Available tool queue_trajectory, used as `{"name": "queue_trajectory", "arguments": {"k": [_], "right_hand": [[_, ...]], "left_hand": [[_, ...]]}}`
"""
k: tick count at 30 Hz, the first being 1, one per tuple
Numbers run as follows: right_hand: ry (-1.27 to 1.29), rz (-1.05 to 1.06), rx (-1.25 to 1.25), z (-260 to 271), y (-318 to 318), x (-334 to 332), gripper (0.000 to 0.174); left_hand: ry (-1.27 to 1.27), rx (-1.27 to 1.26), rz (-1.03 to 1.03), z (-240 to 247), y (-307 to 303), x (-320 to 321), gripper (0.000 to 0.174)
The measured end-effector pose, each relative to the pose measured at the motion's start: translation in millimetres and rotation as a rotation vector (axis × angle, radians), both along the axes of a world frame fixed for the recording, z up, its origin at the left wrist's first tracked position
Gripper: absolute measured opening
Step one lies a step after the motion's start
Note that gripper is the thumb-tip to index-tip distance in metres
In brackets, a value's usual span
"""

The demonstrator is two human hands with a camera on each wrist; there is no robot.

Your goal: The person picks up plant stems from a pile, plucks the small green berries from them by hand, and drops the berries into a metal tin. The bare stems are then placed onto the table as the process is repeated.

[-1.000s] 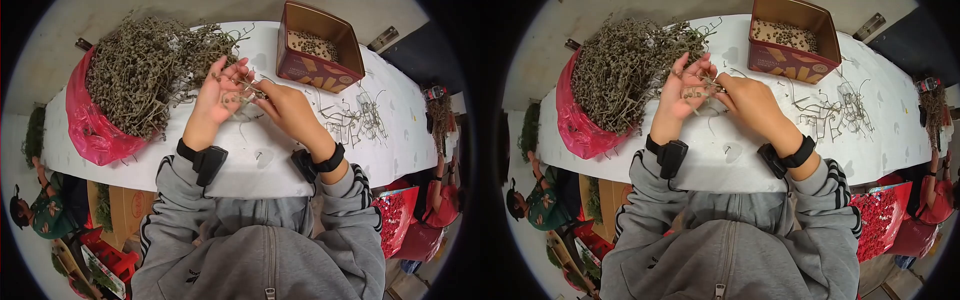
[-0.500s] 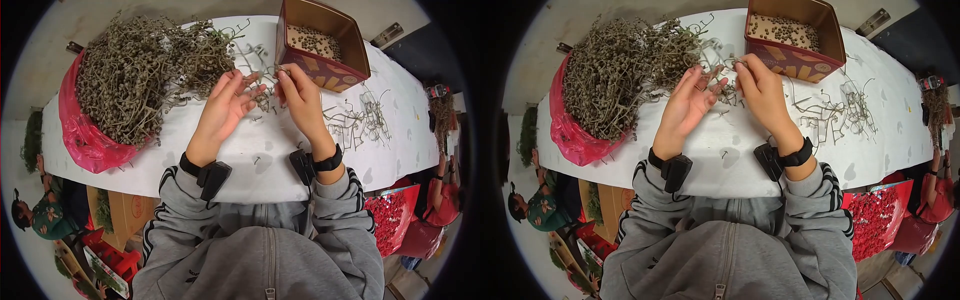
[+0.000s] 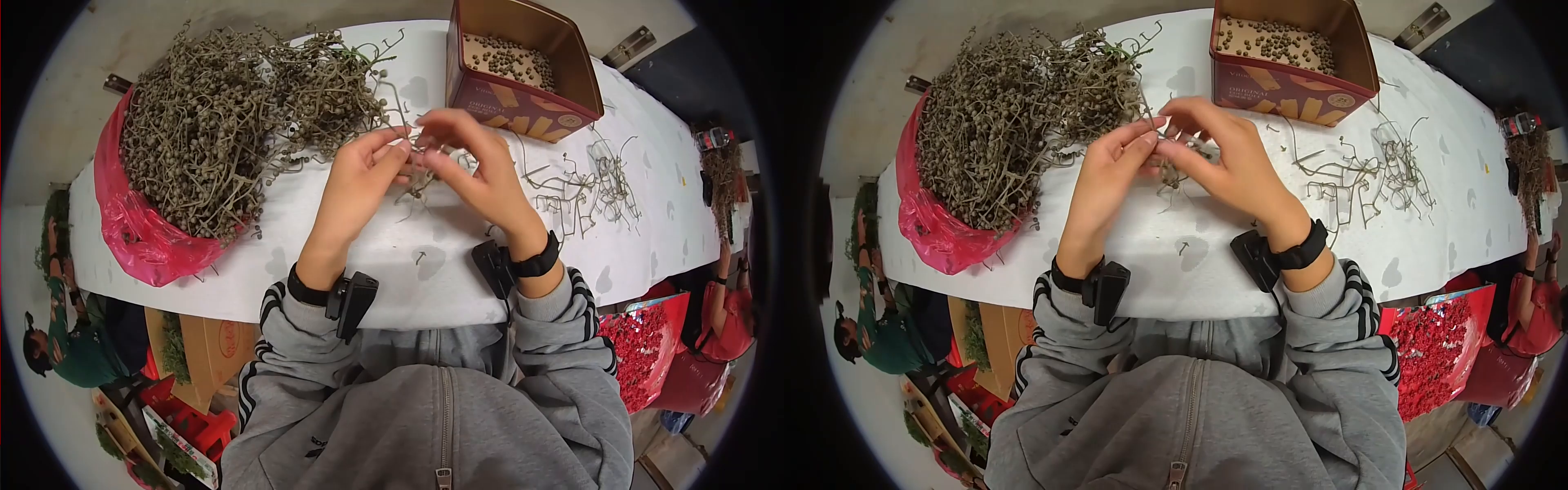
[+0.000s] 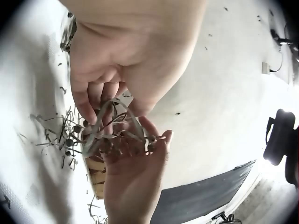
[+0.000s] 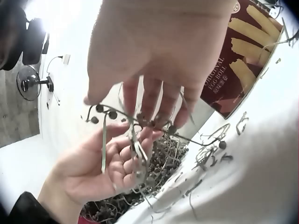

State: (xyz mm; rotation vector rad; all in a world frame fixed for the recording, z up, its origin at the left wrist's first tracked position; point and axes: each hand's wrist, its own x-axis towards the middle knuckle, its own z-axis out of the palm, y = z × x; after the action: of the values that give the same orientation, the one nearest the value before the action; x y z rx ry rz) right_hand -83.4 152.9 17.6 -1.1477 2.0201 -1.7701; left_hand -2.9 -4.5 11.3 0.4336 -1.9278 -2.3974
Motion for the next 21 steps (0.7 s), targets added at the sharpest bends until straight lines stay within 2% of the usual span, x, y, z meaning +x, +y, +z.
{"name": "queue_trajectory", "arguments": {"k": [5,8,9,12,13,16,17,20,21], "right_hand": [[0.199,0.169,0.11,-4,8,-11,0.013],[-0.182,0.231,-0.037,-20,10,-17,0.011],[-0.181,0.229,-0.038,-18,9,-15,0.011],[0.22,-0.228,0.067,-10,4,-9,0.008],[0.218,-0.23,0.068,-8,2,-11,0.008],[0.905,-0.309,0.071,-1,-4,-19,0.007],[0.904,-0.31,0.072,-2,-1,-19,0.007],[0.743,-0.129,0.348,-9,13,-18,0.005],[0.742,-0.128,0.347,-8,12,-16,0.005]], "left_hand": [[0.044,-0.138,0.092,3,0,4,0.012],[-0.119,-0.614,0.103,9,1,6,0.012],[-0.119,-0.614,0.102,9,1,7,0.012],[-0.024,-0.889,0.139,9,1,9,0.011],[-0.024,-0.89,0.136,8,0,8,0.011],[0.253,-0.801,0.059,6,0,6,0.016],[0.252,-0.801,0.057,6,-1,6,0.016],[0.252,-0.82,0.049,14,-3,5,0.014],[0.25,-0.821,0.051,18,-1,2,0.014]]}}
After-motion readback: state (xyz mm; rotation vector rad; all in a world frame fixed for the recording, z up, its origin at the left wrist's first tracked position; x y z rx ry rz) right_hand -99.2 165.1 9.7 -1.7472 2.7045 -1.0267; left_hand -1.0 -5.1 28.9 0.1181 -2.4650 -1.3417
